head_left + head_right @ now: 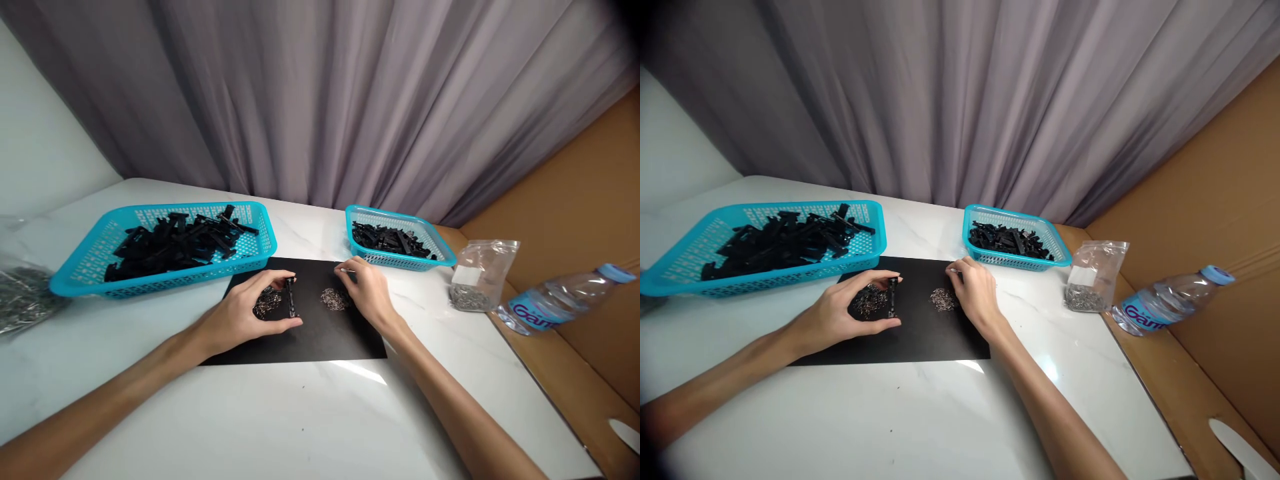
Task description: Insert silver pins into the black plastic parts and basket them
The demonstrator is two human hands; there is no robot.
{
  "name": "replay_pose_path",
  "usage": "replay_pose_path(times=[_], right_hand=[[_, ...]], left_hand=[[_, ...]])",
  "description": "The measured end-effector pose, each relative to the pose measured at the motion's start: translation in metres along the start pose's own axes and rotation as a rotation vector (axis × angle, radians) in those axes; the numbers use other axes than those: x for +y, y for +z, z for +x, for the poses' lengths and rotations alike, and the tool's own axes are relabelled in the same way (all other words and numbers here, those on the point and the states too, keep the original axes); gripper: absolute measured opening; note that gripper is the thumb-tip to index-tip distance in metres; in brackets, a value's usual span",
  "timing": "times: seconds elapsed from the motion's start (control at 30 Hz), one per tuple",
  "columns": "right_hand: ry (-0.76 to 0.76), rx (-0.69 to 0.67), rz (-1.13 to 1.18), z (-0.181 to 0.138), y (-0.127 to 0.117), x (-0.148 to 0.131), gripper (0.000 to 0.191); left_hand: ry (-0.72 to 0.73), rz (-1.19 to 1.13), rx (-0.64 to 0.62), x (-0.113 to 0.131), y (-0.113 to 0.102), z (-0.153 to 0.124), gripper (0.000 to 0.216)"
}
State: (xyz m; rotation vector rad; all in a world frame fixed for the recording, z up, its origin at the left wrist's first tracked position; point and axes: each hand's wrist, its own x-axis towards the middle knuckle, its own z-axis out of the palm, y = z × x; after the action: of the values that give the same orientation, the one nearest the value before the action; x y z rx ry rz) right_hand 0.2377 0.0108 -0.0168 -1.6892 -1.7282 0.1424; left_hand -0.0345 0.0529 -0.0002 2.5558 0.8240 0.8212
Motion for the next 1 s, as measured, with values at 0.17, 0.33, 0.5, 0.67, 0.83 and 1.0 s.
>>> replay_pose_path(times=[0.17, 0.33, 0.5, 0.67, 0.83, 1.0], right_hand=[[-0.031, -0.096, 0.159, -0.011, -0.012, -0.008, 0.011], [-0.025, -0.141, 0.363, -0.026, -0.020, -0.024, 0.010], [-0.032, -0.087, 0.453, -0.034, -0.019, -0.035, 0.007], [-0.086, -0.047, 0.469, -0.035, -0.014, -0.036, 0.007], [-0.200, -0.007, 0.451, -0.036, -0.013, -0.039, 0.019], [-0.333, 0.052, 0.355, -0.037, -0.008, -0.040, 0.032]], left_hand=[[-0.031, -0.119, -0.034, 0.007, 0.000, 0.000, 0.065], [-0.090, -0.326, -0.076, 0.013, 0.005, -0.002, 0.069], [-0.116, -0.368, -0.115, 0.021, 0.010, -0.005, 0.067], [-0.105, -0.363, -0.117, 0.024, 0.013, -0.006, 0.067], [-0.107, -0.367, -0.134, 0.024, 0.013, -0.006, 0.066], [-0.112, -0.353, -0.116, 0.026, 0.013, -0.006, 0.066]])
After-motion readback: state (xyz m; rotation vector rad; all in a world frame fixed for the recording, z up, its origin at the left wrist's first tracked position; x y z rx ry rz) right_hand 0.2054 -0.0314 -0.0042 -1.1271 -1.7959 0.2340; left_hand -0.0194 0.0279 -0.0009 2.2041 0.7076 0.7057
